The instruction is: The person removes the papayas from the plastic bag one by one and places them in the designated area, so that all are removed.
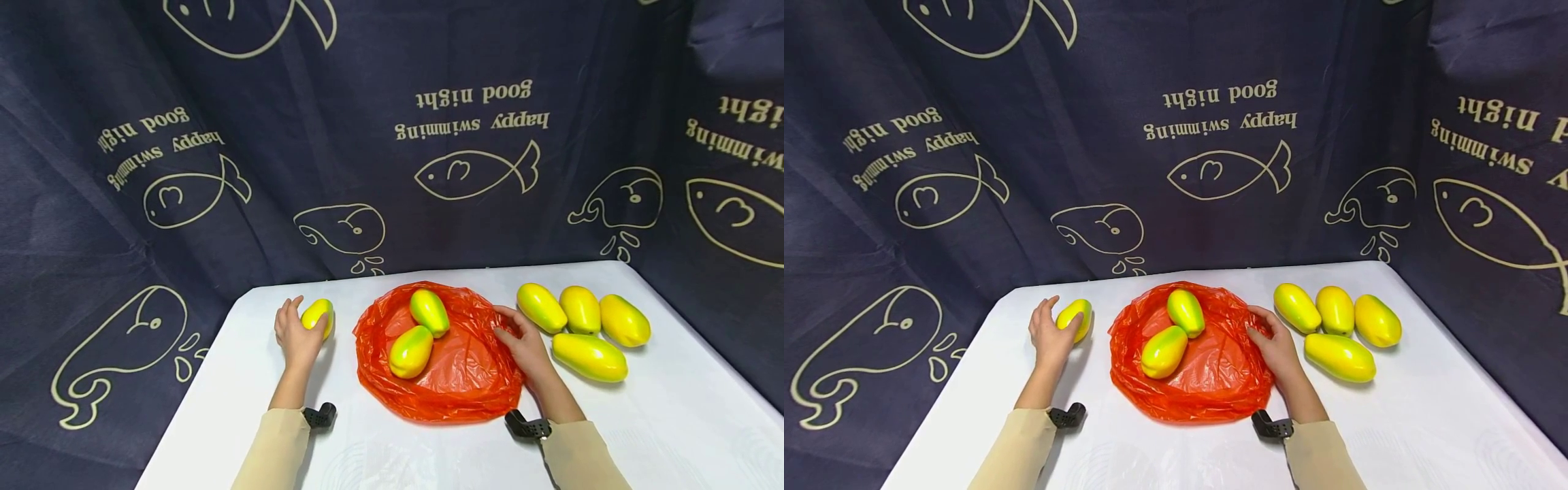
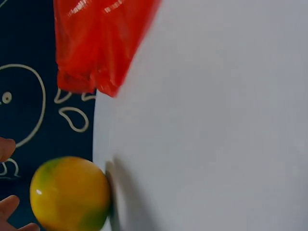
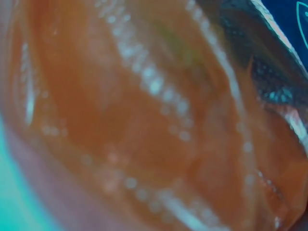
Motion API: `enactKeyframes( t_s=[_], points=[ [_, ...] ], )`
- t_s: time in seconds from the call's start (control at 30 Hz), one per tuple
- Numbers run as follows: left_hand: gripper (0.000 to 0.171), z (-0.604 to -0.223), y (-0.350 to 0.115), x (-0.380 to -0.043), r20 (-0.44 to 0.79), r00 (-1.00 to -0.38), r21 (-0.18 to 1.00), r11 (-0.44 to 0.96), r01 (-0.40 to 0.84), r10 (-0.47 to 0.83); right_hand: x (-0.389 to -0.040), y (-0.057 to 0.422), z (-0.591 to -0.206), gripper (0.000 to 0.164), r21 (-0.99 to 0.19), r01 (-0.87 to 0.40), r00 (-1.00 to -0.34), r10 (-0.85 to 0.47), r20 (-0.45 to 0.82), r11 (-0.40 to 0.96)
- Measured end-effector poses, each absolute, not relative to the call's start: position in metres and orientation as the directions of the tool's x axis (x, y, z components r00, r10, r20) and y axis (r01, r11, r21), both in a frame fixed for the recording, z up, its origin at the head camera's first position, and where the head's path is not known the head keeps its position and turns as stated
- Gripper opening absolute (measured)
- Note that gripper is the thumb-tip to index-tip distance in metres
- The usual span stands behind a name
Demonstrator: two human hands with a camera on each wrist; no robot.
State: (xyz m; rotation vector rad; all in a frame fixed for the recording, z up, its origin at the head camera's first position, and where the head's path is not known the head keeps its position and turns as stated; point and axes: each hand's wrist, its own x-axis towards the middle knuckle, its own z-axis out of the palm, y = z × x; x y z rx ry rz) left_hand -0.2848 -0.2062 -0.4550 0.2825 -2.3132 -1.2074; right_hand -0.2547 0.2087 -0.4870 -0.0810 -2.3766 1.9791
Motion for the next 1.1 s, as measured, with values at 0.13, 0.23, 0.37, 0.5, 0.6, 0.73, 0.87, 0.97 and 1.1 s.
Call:
enactKeyframes(
  t_s=[0.13,0.23,0.37,0.5,0.6,0.73,0.87,0.97,1.1],
  points=[
    [0.067,-0.449,-0.198,-0.284,0.394,-0.831,0.809,0.577,0.111,-0.393,-0.255,0.209,-0.488,0.050,-0.986,0.016,-0.997,0.076,-0.003,0.167],
    [0.067,-0.445,-0.191,-0.282,0.403,-0.836,0.810,0.569,0.138,-0.372,-0.255,0.209,-0.488,0.051,-0.989,0.021,-0.997,0.073,-0.010,0.146],
    [0.067,-0.440,-0.184,-0.279,0.400,-0.853,0.812,0.561,0.161,-0.335,-0.255,0.209,-0.488,0.051,-0.991,0.024,-0.997,0.069,-0.015,0.132],
    [0.067,-0.437,-0.179,-0.277,0.393,-0.868,0.819,0.545,0.180,-0.305,-0.254,0.210,-0.489,0.051,-0.992,0.027,-0.997,0.069,-0.018,0.127],
    [0.067,-0.435,-0.176,-0.277,0.381,-0.879,0.832,0.523,0.188,-0.289,-0.254,0.210,-0.489,0.051,-0.992,0.025,-0.997,0.069,-0.016,0.124],
    [0.067,-0.433,-0.170,-0.274,0.345,-0.899,0.847,0.502,0.174,-0.270,-0.255,0.210,-0.490,0.050,-0.992,0.022,-0.998,0.069,-0.014,0.121],
    [0.067,-0.429,-0.164,-0.270,0.306,-0.921,0.854,0.497,0.154,-0.241,-0.255,0.210,-0.490,0.050,-0.992,0.029,-0.997,0.072,-0.021,0.119],
    [0.067,-0.426,-0.159,-0.267,0.299,-0.930,0.854,0.494,0.161,-0.213,-0.255,0.210,-0.490,0.051,-0.992,0.032,-0.997,0.074,-0.023,0.121],
    [0.066,-0.426,-0.154,-0.265,0.303,-0.937,0.854,0.487,0.185,-0.176,-0.255,0.210,-0.490,0.051,-0.991,0.031,-0.997,0.074,-0.022,0.127]
  ],
)
